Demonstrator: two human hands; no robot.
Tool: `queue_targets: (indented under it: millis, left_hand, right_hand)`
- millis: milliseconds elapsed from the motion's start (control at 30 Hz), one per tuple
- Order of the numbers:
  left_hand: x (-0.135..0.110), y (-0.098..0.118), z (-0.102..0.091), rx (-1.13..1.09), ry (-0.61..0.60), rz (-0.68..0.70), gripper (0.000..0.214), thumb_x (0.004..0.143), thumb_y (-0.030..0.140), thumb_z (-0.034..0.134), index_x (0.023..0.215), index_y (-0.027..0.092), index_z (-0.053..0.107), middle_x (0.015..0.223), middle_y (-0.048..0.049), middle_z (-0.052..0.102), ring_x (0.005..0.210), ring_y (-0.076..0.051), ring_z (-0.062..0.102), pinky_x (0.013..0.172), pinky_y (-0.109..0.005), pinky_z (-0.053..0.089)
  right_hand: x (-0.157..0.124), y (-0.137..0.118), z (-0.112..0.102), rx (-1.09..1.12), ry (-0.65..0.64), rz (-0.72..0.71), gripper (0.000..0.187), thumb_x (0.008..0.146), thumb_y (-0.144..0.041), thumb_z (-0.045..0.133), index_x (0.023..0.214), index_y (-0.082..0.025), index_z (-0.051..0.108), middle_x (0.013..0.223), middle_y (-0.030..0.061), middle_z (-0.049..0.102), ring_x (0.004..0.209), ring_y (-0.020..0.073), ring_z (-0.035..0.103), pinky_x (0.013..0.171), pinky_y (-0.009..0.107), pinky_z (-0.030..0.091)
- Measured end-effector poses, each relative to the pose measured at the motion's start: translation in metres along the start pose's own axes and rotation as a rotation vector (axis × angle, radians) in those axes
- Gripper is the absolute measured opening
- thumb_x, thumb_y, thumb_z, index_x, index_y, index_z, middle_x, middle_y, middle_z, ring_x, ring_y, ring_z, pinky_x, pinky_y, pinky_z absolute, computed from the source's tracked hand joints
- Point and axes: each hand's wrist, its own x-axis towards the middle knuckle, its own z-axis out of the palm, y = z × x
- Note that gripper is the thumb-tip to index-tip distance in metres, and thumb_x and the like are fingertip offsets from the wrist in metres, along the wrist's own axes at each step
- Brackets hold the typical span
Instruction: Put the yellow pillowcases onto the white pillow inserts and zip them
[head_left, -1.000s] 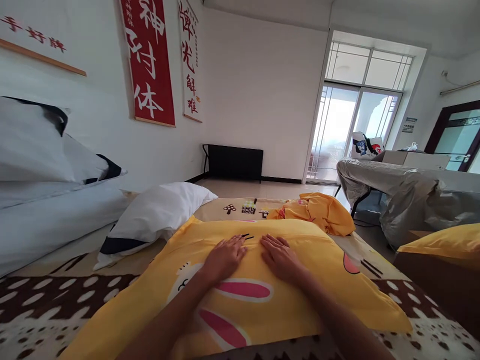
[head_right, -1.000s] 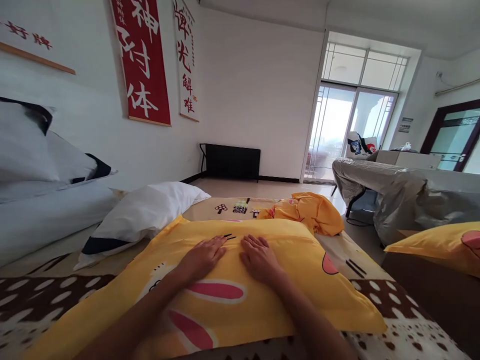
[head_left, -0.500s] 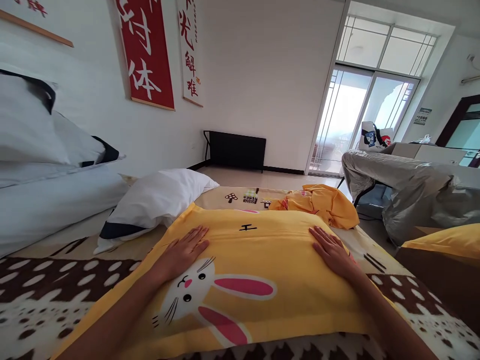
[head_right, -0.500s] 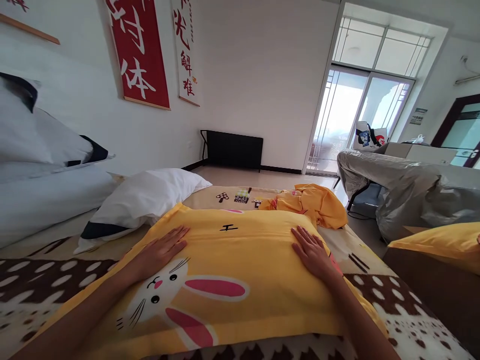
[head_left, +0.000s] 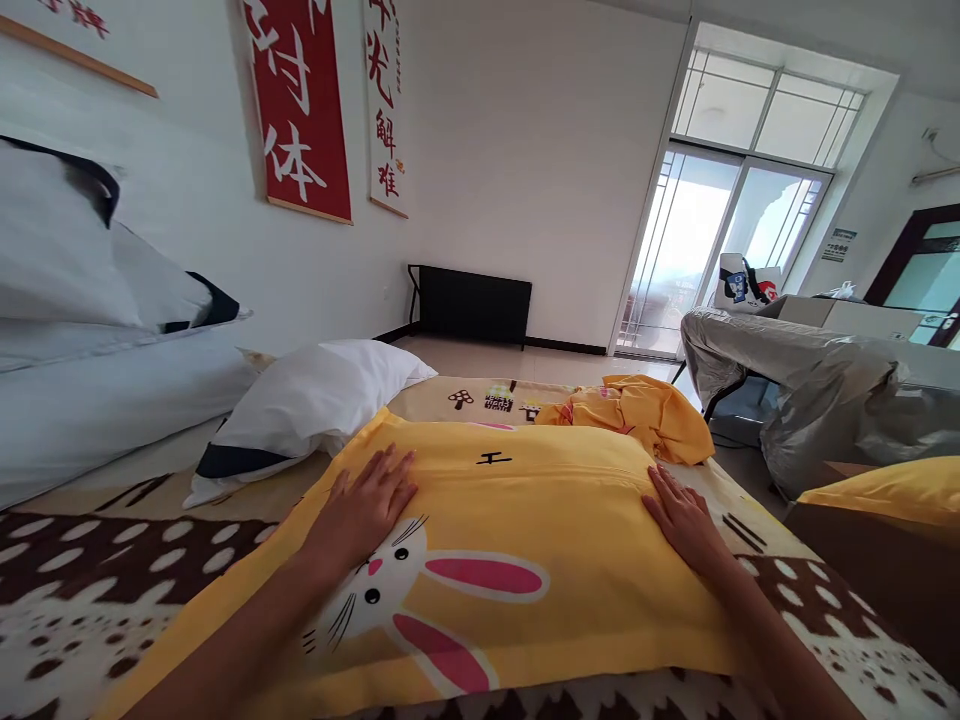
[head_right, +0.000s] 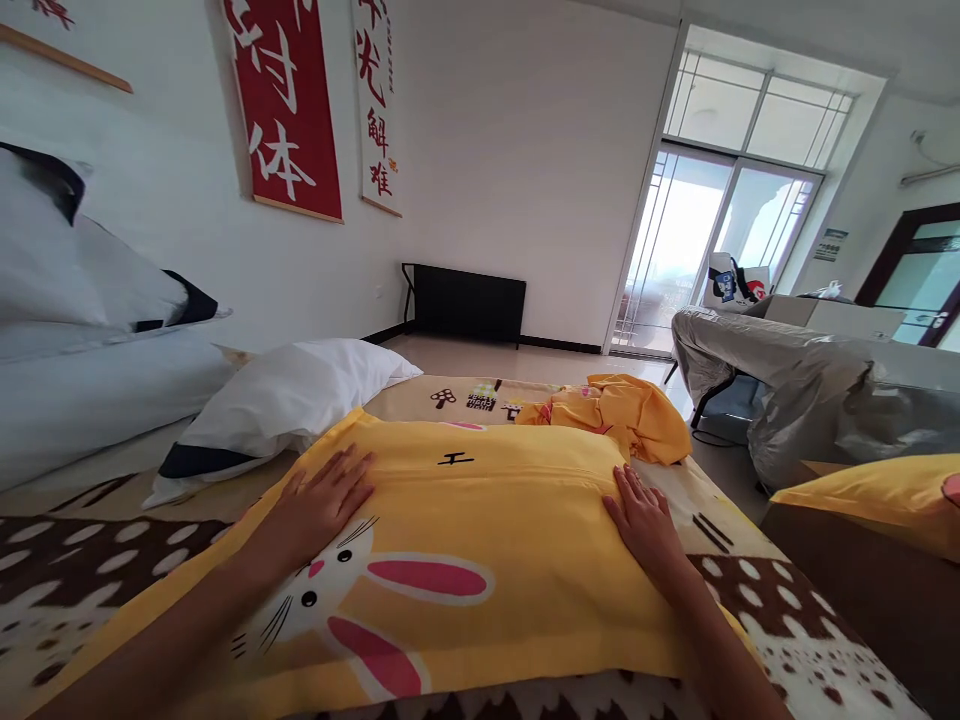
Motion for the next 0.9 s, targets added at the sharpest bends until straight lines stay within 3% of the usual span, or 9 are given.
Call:
queue_targets:
  millis: [100,233,333,400,567,900]
  left_hand:
    - [-0.004,0.042,-0.012,0.079,0.171,0.202,0.055,0.085,0.016,0.029,0.139,0.016,0.040,0.149,-0.0084,0.030,0.137,-0.024,0.029,0.112,-0.049,0.021]
    - [0.002,0.113,-0.014,-0.004,0.039,0.410,0.056,0.082,0.012,0.032,0.137,0.012,0.043,0.145,-0.0087,0.038,0.135,-0.020,0.034,0.110,-0.038,0.030]
    - [0.010,0.145,-0.006,-0.069,-0.022,0.418,0.051,0.088,0.023,0.032,0.138,0.012,0.040,0.145,-0.0104,0.037,0.134,-0.022,0.035,0.109,-0.042,0.030]
    - [0.013,0.150,0.002,-0.113,-0.040,0.393,0.050,0.091,0.028,0.031,0.137,0.012,0.042,0.143,-0.0113,0.040,0.133,-0.023,0.037,0.110,-0.045,0.029]
    - [0.011,0.136,0.014,-0.175,-0.059,0.388,0.050,0.091,0.033,0.033,0.138,0.017,0.040,0.146,-0.0089,0.036,0.135,-0.022,0.033,0.113,-0.047,0.022]
    - [0.018,0.134,0.012,-0.193,-0.149,0.303,0.053,0.089,0.039,0.034,0.136,0.015,0.043,0.147,-0.0098,0.034,0.136,-0.026,0.031,0.112,-0.049,0.024]
  right_hand:
    - [-0.002,-0.045,-0.013,-0.026,0.152,-0.112,0.045,0.094,-0.035,0.030,0.127,-0.013,0.052,0.138,0.0146,0.047,0.128,0.0260,0.043,0.103,0.046,0.033]
    - [-0.002,-0.128,-0.028,0.107,0.082,-0.402,0.040,0.094,-0.024,0.033,0.131,-0.018,0.050,0.136,0.0075,0.051,0.130,0.0200,0.042,0.105,0.039,0.034]
    - [0.002,-0.168,-0.029,0.188,0.038,-0.462,0.042,0.094,-0.023,0.035,0.135,-0.019,0.045,0.139,0.0064,0.048,0.130,0.0190,0.041,0.106,0.037,0.033]
    - [0.005,-0.175,-0.024,0.218,0.019,-0.446,0.041,0.095,-0.025,0.035,0.135,-0.021,0.046,0.138,0.0062,0.049,0.129,0.0187,0.042,0.107,0.038,0.032]
    - [0.005,-0.167,-0.015,0.267,-0.032,-0.419,0.042,0.096,-0.034,0.034,0.136,-0.025,0.043,0.138,0.0038,0.049,0.130,0.0179,0.040,0.111,0.041,0.027]
    - [0.018,-0.158,-0.014,0.329,-0.114,-0.348,0.040,0.095,-0.036,0.037,0.131,-0.025,0.049,0.136,0.0056,0.052,0.130,0.0196,0.041,0.110,0.045,0.023]
